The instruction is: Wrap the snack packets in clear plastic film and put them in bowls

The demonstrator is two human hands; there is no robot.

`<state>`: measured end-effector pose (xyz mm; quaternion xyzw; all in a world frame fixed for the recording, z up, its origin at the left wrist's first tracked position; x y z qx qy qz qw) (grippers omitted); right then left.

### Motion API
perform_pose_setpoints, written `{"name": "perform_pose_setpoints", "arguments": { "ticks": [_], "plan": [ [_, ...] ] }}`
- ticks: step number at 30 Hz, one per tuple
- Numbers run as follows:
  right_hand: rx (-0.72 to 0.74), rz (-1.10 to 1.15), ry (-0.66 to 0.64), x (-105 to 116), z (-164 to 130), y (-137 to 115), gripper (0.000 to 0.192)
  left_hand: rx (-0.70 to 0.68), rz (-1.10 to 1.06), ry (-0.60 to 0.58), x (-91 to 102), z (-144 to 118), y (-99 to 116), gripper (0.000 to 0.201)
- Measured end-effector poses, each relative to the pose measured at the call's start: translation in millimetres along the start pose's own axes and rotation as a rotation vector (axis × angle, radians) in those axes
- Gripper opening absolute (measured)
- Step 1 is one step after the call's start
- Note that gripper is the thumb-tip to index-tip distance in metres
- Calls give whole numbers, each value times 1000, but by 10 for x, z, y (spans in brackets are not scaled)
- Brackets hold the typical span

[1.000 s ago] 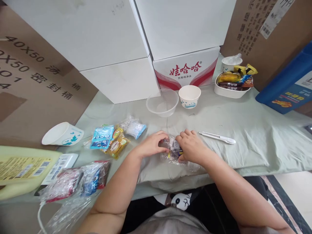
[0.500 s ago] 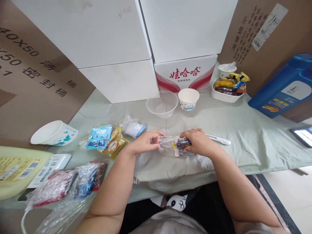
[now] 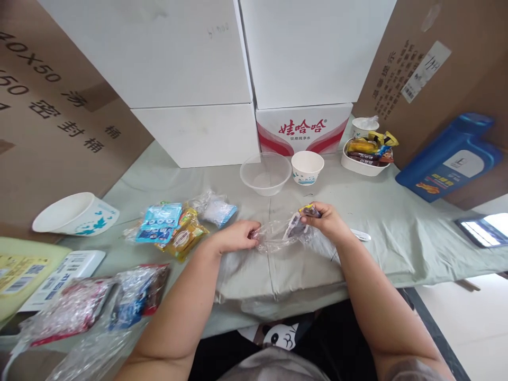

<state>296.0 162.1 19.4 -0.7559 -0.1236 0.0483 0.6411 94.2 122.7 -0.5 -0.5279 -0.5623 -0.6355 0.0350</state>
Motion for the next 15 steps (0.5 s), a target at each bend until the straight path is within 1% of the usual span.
{"name": "perform_pose_setpoints", "arguments": {
  "ticks": [2,5,7,8,9,11,13,15],
  "plan": [
    [45,74,65,90,-10,-68,33,-5,-6,-2,-9,1,-5,12],
    [206,334,229,336,-24,-290,36,-12,-15,-1,-23,2,6,11],
    [270,504,309,447,40,-420,38,-19,-14,-3,-33,6,16,12],
    [273,550,329,456,115,-482,39,-21,-13,-6,-39,8,17,12],
    [258,567,339,432,216,-542,39,-22,-13,-9,-46,10,14,12],
    [186,524,348,318,474,-650,39,-19,-10,-14,-55,14,0,12],
    [91,427,354,165,751,-731,34,-13,-9,-17,-60,14,-17,13],
    [-2,250,315,-26,1002,-798,26,-6,-12,-17,-58,12,-25,13]
  ]
}}
Point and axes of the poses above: each hand's wrist, its own z-axis towards the middle knuckle, its own x-axis out of the back of the hand, y = z × x, the point moved 10 cm from there along z, towards the middle knuckle, and after that the axes turned 12 degrees about -x, right-handed, at the moved point
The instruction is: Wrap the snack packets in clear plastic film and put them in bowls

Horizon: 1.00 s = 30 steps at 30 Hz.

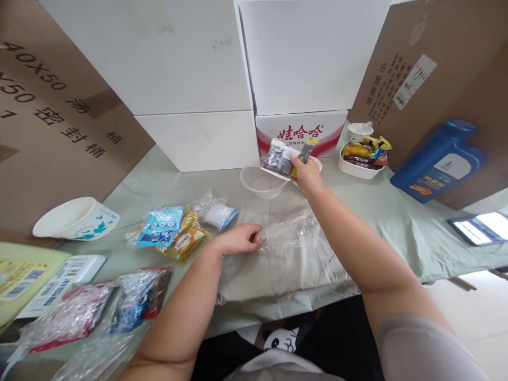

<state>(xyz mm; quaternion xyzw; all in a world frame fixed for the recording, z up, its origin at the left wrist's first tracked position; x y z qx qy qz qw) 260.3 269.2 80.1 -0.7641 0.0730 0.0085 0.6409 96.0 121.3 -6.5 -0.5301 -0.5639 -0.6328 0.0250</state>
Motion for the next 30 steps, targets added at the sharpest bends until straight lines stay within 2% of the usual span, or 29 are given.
{"name": "perform_pose_setpoints", "arguments": {
  "ticks": [3,5,7,9,10,13,15,16,18,21,22,24,26,27,30],
  "plan": [
    [-42,-301,-85,-291,108,12,21,2,-11,2,9,-10,16,12],
    [14,-408,-65,-291,34,-33,26,-2,-24,2,16,-20,33,12],
    [205,-533,-16,-232,-206,-171,28,-7,-38,1,21,-31,39,13],
    [427,-708,-54,-239,-596,-232,18,-8,-90,3,15,-41,29,18],
    [465,-778,-128,-252,-788,-162,16,-11,-147,12,10,-41,24,24],
    [375,-1050,-454,-271,-1294,359,23,-19,-438,101,8,-23,11,45],
    [390,-1230,-568,-230,-1565,654,28,16,-670,206,7,-1,-30,54],
    [425,-1284,-591,-213,-1663,750,23,53,-774,251,-15,10,-60,57],
    [509,-1310,-607,-214,-1801,857,8,125,-916,321,-77,34,-105,60],
    [622,-1252,-666,-286,-1960,924,11,148,-902,361,-128,81,-102,59],
    [657,-1241,-699,-316,-2015,940,11,133,-866,337,-148,101,-78,60],
    [714,-1241,-755,-355,-2116,961,11,95,-795,202,-239,136,-1,58],
    [729,-1262,-791,-359,-2181,970,13,43,-726,79,-296,138,76,43],
    [719,-1278,-794,-348,-2193,969,14,17,-693,73,-270,129,98,34],
    [652,-1327,-765,-287,-2170,950,16,3,-723,221,-77,77,84,28]
  ]
}}
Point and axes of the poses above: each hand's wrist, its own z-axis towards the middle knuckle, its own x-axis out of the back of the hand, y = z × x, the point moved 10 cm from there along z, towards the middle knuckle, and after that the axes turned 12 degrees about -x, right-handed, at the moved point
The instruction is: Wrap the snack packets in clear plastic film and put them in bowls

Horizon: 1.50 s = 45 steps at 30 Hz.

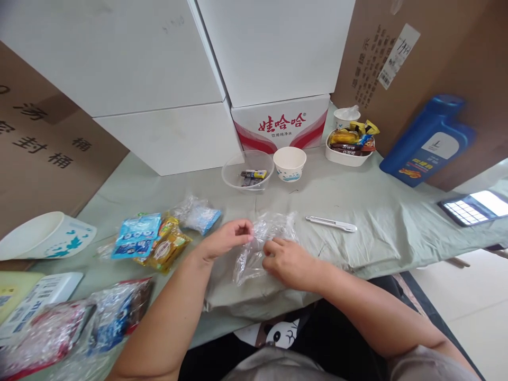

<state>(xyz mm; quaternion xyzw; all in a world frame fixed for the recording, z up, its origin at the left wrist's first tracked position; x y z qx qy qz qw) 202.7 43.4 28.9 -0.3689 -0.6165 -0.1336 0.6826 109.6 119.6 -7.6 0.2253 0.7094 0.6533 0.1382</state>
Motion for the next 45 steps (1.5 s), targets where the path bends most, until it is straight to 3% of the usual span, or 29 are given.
{"name": "perform_pose_setpoints", "arguments": {
  "ticks": [5,8,11,13,15,17,18,20,22,24,27,30,32,35,36,38,40,42,45],
  "plan": [
    [-135,-5,-143,-67,-42,100,15,101,-235,126,95,-28,-52,41],
    [-155,-33,-261,-116,-90,86,14,33,-161,323,353,1,-49,37],
    [-167,-34,-329,-98,-140,82,24,-32,109,540,656,-43,-6,24],
    [-180,-27,-346,-79,-164,102,30,-127,412,666,782,-131,171,17],
    [-188,-13,-349,-80,-171,126,32,-312,694,785,760,-277,471,16],
    [-195,-7,-336,-99,-156,146,29,-518,853,844,589,-429,737,14],
    [-199,-14,-322,-110,-143,154,26,-585,891,811,468,-454,812,13],
    [-200,-51,-286,-127,-121,146,22,-600,926,572,164,-332,812,15],
    [-197,-113,-255,-119,-132,102,21,-478,958,246,-154,-126,624,22],
    [-171,-147,-272,-103,-202,1,23,-311,1030,57,-307,7,396,33],
    [9,15,-424,-71,-416,-306,38,-149,1182,74,-217,86,244,50],
    [173,310,-549,56,-569,-460,47,-119,1250,107,-145,89,222,52],
    [2,374,-392,180,-400,-132,35,-155,1243,79,-194,83,228,53],
    [-532,250,131,477,-194,763,30,-256,1190,-9,-380,80,240,60],
    [-636,218,224,502,-183,940,33,-283,1169,-34,-439,80,239,63],
    [-672,218,214,387,-86,1065,37,-309,1140,-62,-516,79,223,72],
    [-586,254,123,244,28,1028,25,-287,1139,-68,-524,79,179,84],
    [-591,299,138,255,34,1116,10,-241,1156,-69,-491,76,123,94],
    [-825,459,290,433,-182,1648,8,-196,1169,-94,-451,66,62,101]
  ]
}}
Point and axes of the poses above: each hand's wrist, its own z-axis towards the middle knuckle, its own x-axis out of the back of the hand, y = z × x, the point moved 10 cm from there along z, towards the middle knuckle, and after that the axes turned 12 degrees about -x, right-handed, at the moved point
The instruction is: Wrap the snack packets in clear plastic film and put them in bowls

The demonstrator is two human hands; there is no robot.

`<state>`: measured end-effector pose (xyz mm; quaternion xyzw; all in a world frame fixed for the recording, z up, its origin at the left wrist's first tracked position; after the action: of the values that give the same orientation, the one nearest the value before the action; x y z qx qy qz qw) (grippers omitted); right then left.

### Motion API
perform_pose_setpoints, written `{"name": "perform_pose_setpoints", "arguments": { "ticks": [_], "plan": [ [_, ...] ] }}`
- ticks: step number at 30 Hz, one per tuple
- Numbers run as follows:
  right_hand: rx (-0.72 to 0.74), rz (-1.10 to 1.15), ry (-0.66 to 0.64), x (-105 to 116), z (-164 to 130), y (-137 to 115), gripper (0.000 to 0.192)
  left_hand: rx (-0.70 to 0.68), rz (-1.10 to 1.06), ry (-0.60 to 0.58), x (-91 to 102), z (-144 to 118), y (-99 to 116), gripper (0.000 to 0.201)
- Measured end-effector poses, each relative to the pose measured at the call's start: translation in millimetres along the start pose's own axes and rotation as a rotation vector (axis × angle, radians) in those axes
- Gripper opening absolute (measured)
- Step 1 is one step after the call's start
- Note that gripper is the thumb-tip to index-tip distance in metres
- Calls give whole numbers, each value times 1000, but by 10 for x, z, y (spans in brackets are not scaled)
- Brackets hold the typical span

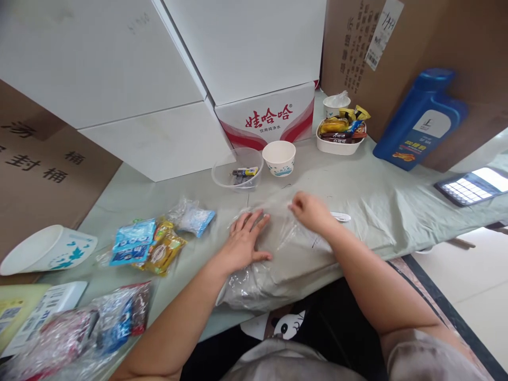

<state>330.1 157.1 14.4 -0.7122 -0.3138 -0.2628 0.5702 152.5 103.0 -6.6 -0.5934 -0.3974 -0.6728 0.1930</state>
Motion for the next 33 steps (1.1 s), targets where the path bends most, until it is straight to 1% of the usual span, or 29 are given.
{"name": "perform_pose_setpoints", "arguments": {
  "ticks": [1,3,4,5,6,7,8,9,10,11,12,13,14,15,16,18,20,21,22,24,25,27,29,30,31,32,33],
  "plan": [
    [-83,62,45,150,92,158,7,2,-3,-10,-6,-5,-10,102],
    [-194,96,220,490,196,407,6,14,-14,-21,-5,-12,-30,102],
    [-203,89,321,639,191,454,6,24,-19,-23,-1,-15,-40,103],
    [-169,76,410,746,146,431,9,30,-23,-29,0,-17,-45,103],
    [-90,69,460,784,73,336,13,35,-26,-36,-1,-20,-47,103],
    [29,64,449,742,-18,181,17,38,-26,-45,-4,-22,-49,103],
    [168,54,374,622,-123,-11,21,40,-25,-51,-4,-24,-52,103],
    [304,24,236,427,-240,-207,24,41,-22,-53,0,-26,-57,103],
    [402,-44,55,183,-361,-359,24,42,-17,-52,10,-28,-66,102],
    [445,-138,-118,-51,-469,-431,25,47,-11,-48,24,-30,-82,103],
    [444,-241,-267,-242,-552,-427,25,55,-2,-43,42,-32,-105,103],
    [404,-342,-370,-361,-590,-361,26,68,9,-39,61,-36,-133,104],
    [342,-429,-422,-408,-584,-261,28,85,21,-36,81,-41,-165,106],
    [274,-493,-436,-400,-546,-154,31,101,29,-37,97,-47,-192,107],
    [216,-536,-423,-358,-493,-60,34,109,31,-40,109,-51,-207,107],
    [139,-572,-339,-235,-380,53,35,98,13,-50,113,-50,-196,107],
    [124,-563,-242,-135,-318,52,32,64,-24,-50,107,-40,-157,106],
    [149,-536,-216,-115,-319,4,33,48,-45,-36,112,-33,-145,104],
    [195,-498,-218,-123,-344,-63,35,37,-64,-6,130,-26,-149,101],
    [331,-400,-309,-200,-452,-226,42,28,-114,112,221,-24,-209,85],
    [402,-356,-369,-241,-517,-299,47,30,-152,200,295,-36,-268,74],
    [493,-313,-454,-291,-599,-371,58,52,-265,428,492,-112,-435,49],
    [515,-319,-468,-307,-592,-361,67,107,-405,675,703,-274,-629,32],
    [512,-329,-459,-310,-570,-342,70,145,-466,781,797,-379,-705,28],
    [509,-340,-446,-313,-548,-324,70,180,-511,859,882,-483,-746,25],
    [508,-350,-431,-316,-529,-309,69,202,-538,896,955,-570,-738,23],
    [510,-357,-416,-318,-515,-302,68,203,-552,889,1019,-631,-680,21]
  ]
}}
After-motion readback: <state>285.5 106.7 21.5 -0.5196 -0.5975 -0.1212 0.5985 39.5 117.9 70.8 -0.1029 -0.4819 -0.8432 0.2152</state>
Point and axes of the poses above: each hand's wrist, its own z-axis towards the middle knuckle, its own x-axis out of the back of the hand, y = z × x, the point moved 10 cm from there along z, towards the middle knuckle, and after that the axes turned 12 degrees about -x, right-handed, at the moved point
